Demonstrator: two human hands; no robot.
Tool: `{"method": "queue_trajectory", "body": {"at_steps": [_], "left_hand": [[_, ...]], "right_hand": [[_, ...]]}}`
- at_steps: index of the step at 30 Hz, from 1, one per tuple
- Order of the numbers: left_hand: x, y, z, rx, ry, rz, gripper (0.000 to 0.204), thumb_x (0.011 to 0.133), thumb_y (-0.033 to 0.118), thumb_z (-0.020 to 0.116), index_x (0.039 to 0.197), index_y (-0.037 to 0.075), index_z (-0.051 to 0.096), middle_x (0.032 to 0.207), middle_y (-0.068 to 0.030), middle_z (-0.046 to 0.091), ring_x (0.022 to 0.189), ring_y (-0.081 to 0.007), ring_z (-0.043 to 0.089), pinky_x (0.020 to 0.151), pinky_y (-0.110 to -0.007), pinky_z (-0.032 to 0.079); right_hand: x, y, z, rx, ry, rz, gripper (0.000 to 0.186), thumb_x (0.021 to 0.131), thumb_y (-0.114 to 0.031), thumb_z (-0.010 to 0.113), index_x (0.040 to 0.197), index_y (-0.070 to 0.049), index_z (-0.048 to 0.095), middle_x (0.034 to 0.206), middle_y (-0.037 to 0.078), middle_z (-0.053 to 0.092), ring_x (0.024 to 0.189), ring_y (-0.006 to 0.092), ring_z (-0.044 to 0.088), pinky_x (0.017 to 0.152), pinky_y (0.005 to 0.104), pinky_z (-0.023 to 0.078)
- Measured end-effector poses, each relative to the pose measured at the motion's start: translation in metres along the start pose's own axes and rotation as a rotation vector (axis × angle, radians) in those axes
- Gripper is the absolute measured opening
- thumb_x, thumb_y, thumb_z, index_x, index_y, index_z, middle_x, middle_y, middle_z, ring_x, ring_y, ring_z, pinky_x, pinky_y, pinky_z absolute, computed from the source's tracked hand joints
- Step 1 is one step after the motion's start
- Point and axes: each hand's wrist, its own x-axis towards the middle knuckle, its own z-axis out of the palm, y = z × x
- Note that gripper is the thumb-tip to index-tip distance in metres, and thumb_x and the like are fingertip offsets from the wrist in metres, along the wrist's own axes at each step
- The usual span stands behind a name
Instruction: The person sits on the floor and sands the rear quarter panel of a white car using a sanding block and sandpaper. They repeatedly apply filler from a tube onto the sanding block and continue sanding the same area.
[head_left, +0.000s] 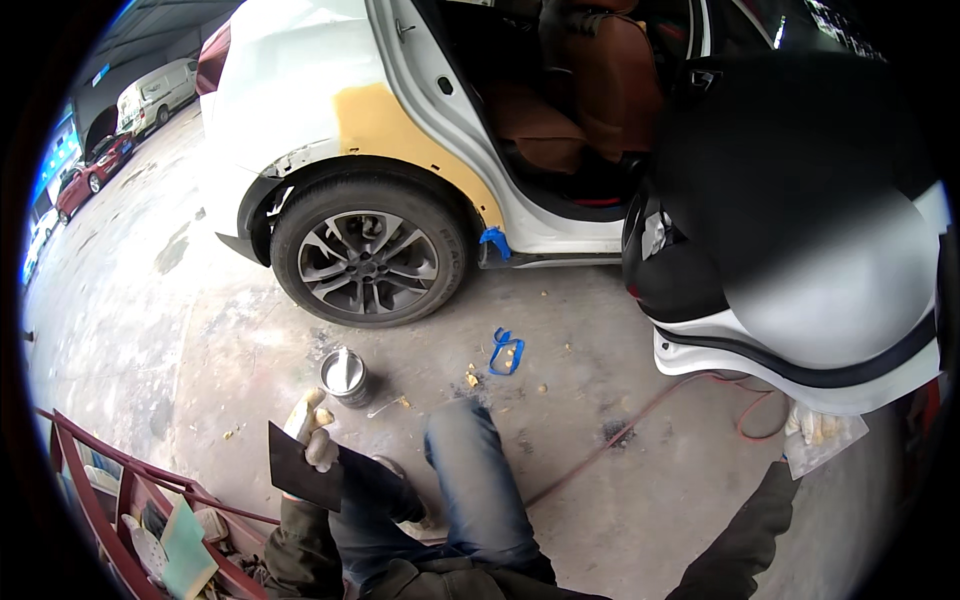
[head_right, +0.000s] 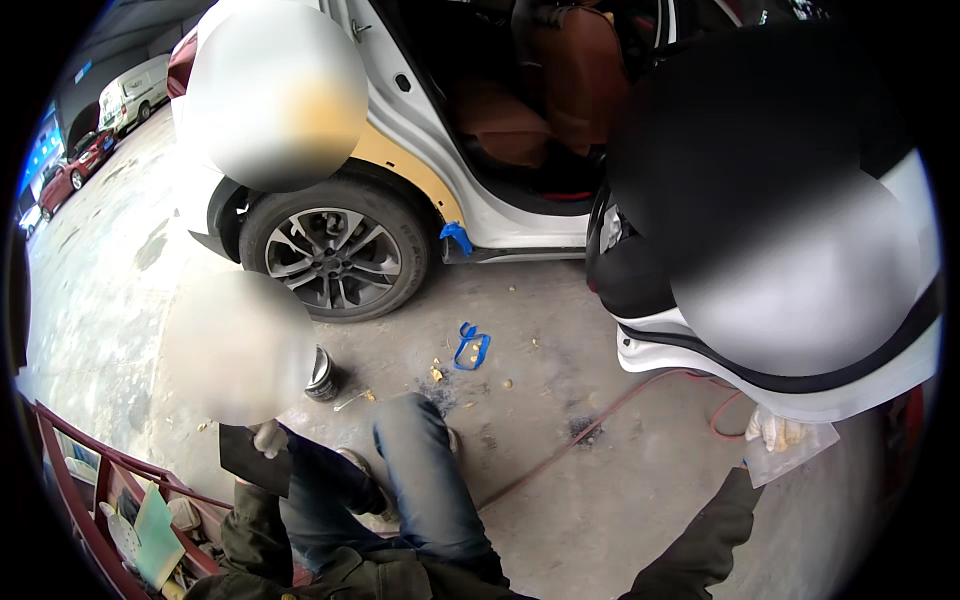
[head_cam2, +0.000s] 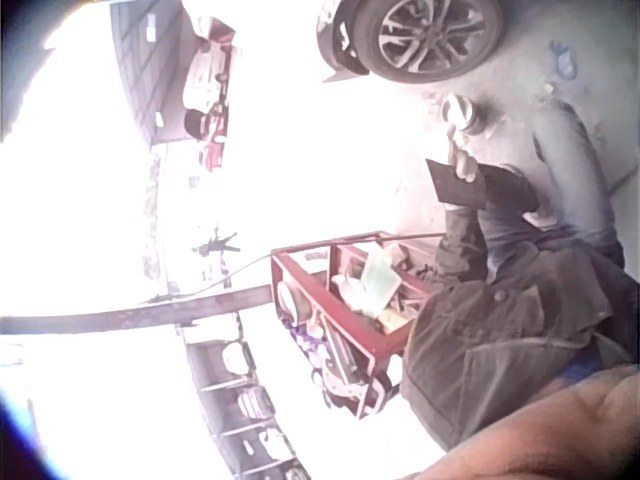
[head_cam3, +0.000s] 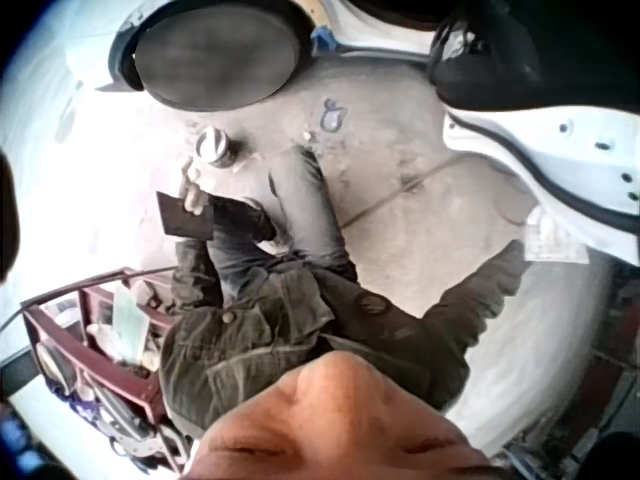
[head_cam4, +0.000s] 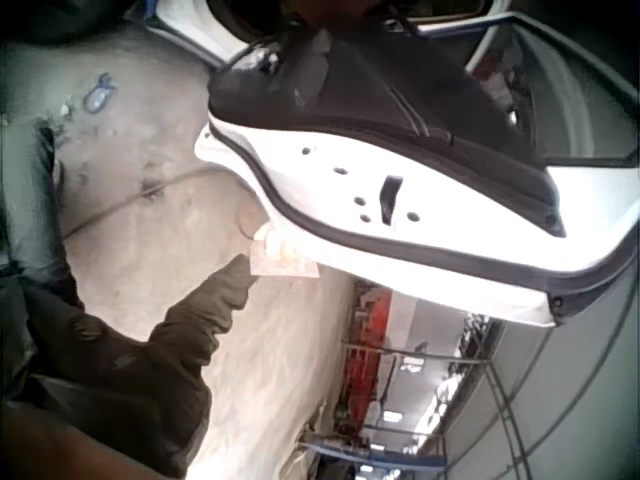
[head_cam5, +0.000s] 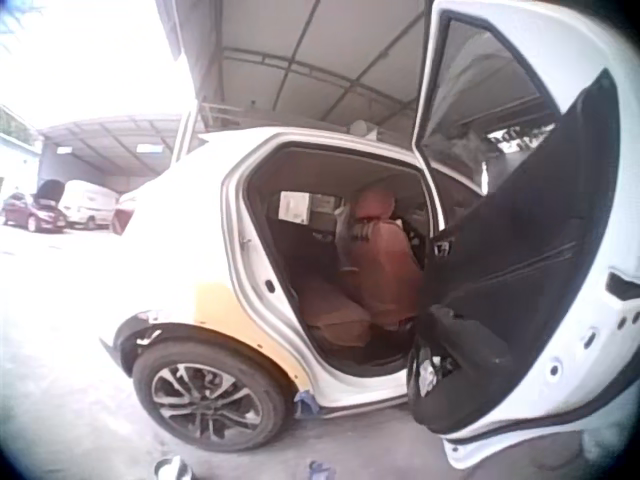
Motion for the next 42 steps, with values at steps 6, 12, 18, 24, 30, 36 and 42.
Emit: {"method": "queue_trajectory", "body": {"at_steps": [6,12,18,24,30,36,42], "left_hand": [[-0.007,-0.009,-0.043,-0.097,0.002,-0.035,0.038,0.106,0.018,0.042,0.136,-0.004,0.044,0.098,-0.0130,0.069,0.041,-0.0055,0.037,0.038,-0.022,0.034],[-0.018,-0.008,-0.045,-0.116,-0.025,-0.046,0.040,0.106,0.019,0.039,0.139,-0.005,0.038,0.103,-0.0131,0.070,0.039,-0.0075,0.036,0.037,-0.023,0.035],[-0.031,0.000,-0.035,-0.019,0.164,-0.081,0.037,0.106,0.021,0.043,0.134,-0.002,0.047,0.100,-0.0101,0.071,0.040,-0.0043,0.034,0.035,-0.022,0.031],[-0.030,-0.020,-0.028,0.181,0.470,-0.185,0.033,0.101,0.026,0.054,0.123,0.001,0.057,0.086,-0.0034,0.068,0.041,-0.0032,0.034,0.036,-0.021,0.029],[-0.023,-0.042,-0.028,0.160,0.409,-0.292,0.033,0.101,0.025,0.054,0.127,0.004,0.053,0.093,-0.0014,0.066,0.043,-0.0020,0.036,0.038,-0.020,0.030],[-0.020,-0.054,-0.038,0.148,0.448,-0.314,0.029,0.101,0.027,0.054,0.121,0.006,0.056,0.086,-0.0018,0.068,0.040,-0.0035,0.037,0.038,-0.021,0.032],[-0.016,-0.059,-0.048,0.200,0.528,-0.357,0.027,0.101,0.031,0.055,0.116,0.009,0.058,0.084,-0.0003,0.067,0.042,-0.0032,0.039,0.038,-0.020,0.030]], "right_hand": [[0.020,0.109,0.080,0.030,-0.110,0.243,0.048,0.101,-0.048,0.037,0.070,-0.013,0.045,0.061,0.000,0.042,0.047,0.0177,0.045,0.049,0.0317,0.042],[0.053,0.246,0.171,0.259,-0.326,0.502,0.048,0.101,-0.049,0.037,0.072,-0.012,0.047,0.064,0.001,0.044,0.049,0.0191,0.047,0.051,0.0325,0.044],[0.051,0.307,0.198,0.596,-0.324,0.702,0.051,0.101,-0.051,0.035,0.071,-0.010,0.044,0.065,0.002,0.043,0.046,0.0218,0.044,0.046,0.0341,0.041],[-0.055,0.340,0.149,0.355,-0.082,0.783,0.025,0.103,-0.039,0.044,0.110,-0.020,0.058,0.068,0.003,0.047,0.051,0.0167,0.045,0.033,0.0304,0.042],[-0.131,0.355,0.132,0.380,0.047,1.165,0.071,0.103,-0.053,0.028,0.063,-0.001,0.053,0.057,0.015,0.050,0.037,0.0248,0.049,0.035,0.0311,0.042],[-0.170,0.384,0.099,0.450,0.114,1.210,0.068,0.103,-0.049,0.031,0.070,0.001,0.062,0.062,0.021,0.063,0.037,0.0296,0.055,0.036,0.0326,0.045],[-0.167,0.370,0.139,-0.328,0.215,1.339,0.062,0.101,-0.058,0.036,0.087,-0.003,0.062,0.068,0.012,0.062,0.055,0.0208,0.060,0.049,0.0287,0.049]]}}
